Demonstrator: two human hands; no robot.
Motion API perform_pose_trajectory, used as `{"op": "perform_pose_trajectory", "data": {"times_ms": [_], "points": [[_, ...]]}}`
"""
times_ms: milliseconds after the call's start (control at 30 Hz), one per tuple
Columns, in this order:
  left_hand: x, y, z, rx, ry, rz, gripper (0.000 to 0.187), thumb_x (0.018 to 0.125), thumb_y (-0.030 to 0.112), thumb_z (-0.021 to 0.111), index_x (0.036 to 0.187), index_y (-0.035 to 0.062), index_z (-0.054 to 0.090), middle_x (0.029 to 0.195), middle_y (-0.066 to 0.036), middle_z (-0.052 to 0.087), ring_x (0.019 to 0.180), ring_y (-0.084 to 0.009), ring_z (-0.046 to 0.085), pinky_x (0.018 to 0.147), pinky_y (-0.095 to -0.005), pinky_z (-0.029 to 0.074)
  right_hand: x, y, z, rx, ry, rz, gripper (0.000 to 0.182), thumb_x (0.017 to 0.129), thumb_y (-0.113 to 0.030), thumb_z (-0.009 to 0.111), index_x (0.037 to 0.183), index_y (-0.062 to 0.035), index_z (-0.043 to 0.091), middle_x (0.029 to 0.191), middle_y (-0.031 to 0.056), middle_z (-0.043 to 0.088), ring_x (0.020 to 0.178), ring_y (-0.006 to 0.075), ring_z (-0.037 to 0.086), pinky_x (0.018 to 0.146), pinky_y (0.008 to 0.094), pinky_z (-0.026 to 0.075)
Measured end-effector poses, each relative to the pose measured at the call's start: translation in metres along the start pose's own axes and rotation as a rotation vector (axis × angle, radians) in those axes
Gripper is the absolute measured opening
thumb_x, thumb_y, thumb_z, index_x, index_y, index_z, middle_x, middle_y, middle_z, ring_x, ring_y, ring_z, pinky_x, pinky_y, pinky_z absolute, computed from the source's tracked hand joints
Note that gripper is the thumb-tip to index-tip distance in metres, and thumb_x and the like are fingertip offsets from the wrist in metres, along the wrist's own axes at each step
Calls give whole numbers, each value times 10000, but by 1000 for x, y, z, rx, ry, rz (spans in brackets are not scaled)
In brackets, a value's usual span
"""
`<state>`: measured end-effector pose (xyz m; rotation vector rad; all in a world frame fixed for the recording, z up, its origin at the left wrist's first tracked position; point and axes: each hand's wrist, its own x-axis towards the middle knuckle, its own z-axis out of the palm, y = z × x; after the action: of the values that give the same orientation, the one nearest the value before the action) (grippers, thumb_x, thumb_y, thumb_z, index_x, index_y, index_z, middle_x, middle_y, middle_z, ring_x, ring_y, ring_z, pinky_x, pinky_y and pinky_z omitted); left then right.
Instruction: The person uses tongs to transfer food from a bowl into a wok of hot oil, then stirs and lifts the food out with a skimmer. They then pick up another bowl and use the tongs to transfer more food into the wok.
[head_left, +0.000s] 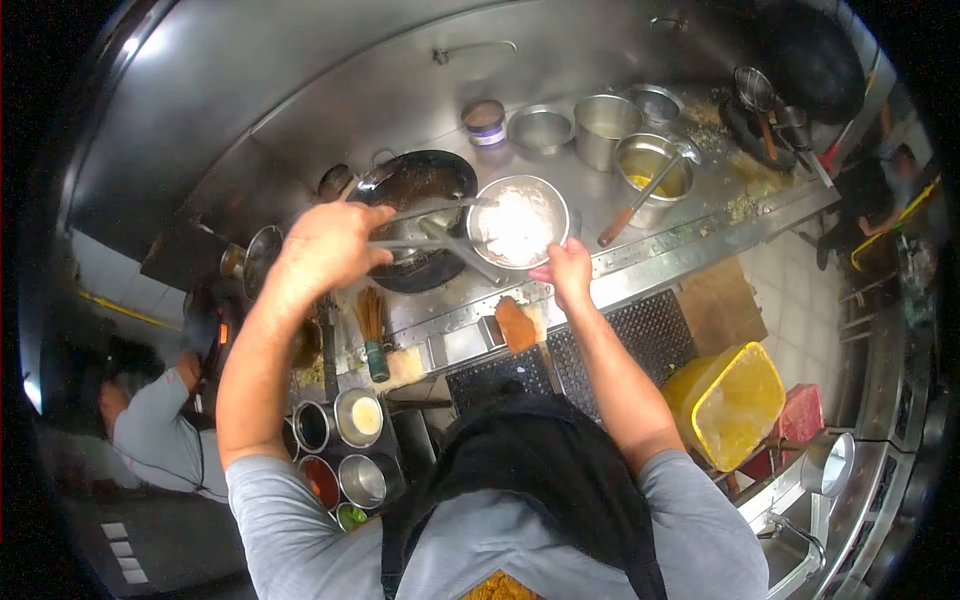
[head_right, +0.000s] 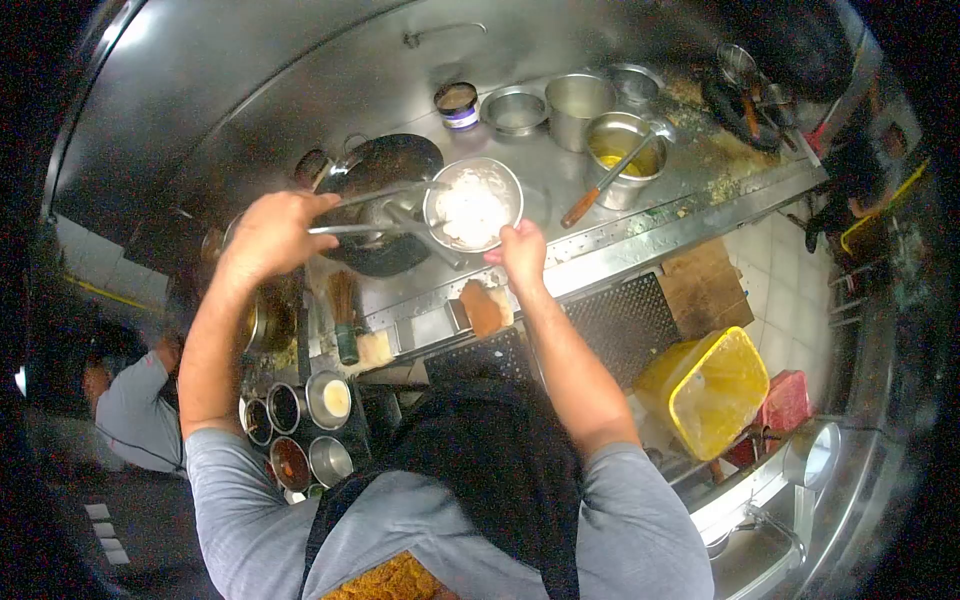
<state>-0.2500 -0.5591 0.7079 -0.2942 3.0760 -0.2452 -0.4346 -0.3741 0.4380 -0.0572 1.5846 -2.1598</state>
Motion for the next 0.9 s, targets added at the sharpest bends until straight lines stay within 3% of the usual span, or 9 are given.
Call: {"op": "perform_pose_trajectory", "data": {"times_ms": [200,433,500,567,600,633,900], "points": [[49,-17,28,94,-205,30,411,764,275,737,1161,178,686,909,-155,701,871,-335,674,807,-442,531,21,3,23,-128,27,-91,164,874,-54,502,958,78,553,826,153,636,619,216,672,480,308,584],[60,-40,7,47,-61,23,400,792,255,724,1173,141,676,932,-167,698,916,-313,673,852,-433,522,60,13,19,-108,0,-29,157,882,-51,497,956,78,546,837,166,644,656,231,686,511,320,602],[60,-36,-12,-10,-66,-39,378,803,243,718,1161,127,681,931,-180,694,915,-324,668,846,-437,519,69,8,19,-82,-57,21,199,889,-50,479,1037,76,523,897,178,641,677,245,691,534,325,609],[63,-29,-28,-283,-227,-362,384,796,217,726,1160,105,679,960,-182,693,926,-339,662,856,-430,516,77,5,22,-47,-104,72,256,897,-50,460,1117,74,501,957,191,639,699,260,697,556,329,615],[60,-39,-22,-50,-13,-140,398,787,199,738,1162,82,677,1004,-182,689,954,-331,663,877,-410,512,83,5,26,-28,-109,102,260,896,-51,460,1123,69,500,964,192,639,695,262,694,559,332,614],[61,-43,-25,-49,-16,-148,398,787,199,738,1162,82,677,1004,-182,689,954,-331,663,877,-410,512,88,4,29,-10,-114,134,264,895,-53,460,1128,65,498,971,194,639,691,264,692,562,334,613],[74,-90,-30,-169,58,-435,437,800,226,742,1200,75,653,1121,-169,664,1067,-325,632,922,-397,491,125,22,30,-53,-138,157,272,895,-76,485,1132,57,501,962,196,640,654,258,676,557,339,611]]}}
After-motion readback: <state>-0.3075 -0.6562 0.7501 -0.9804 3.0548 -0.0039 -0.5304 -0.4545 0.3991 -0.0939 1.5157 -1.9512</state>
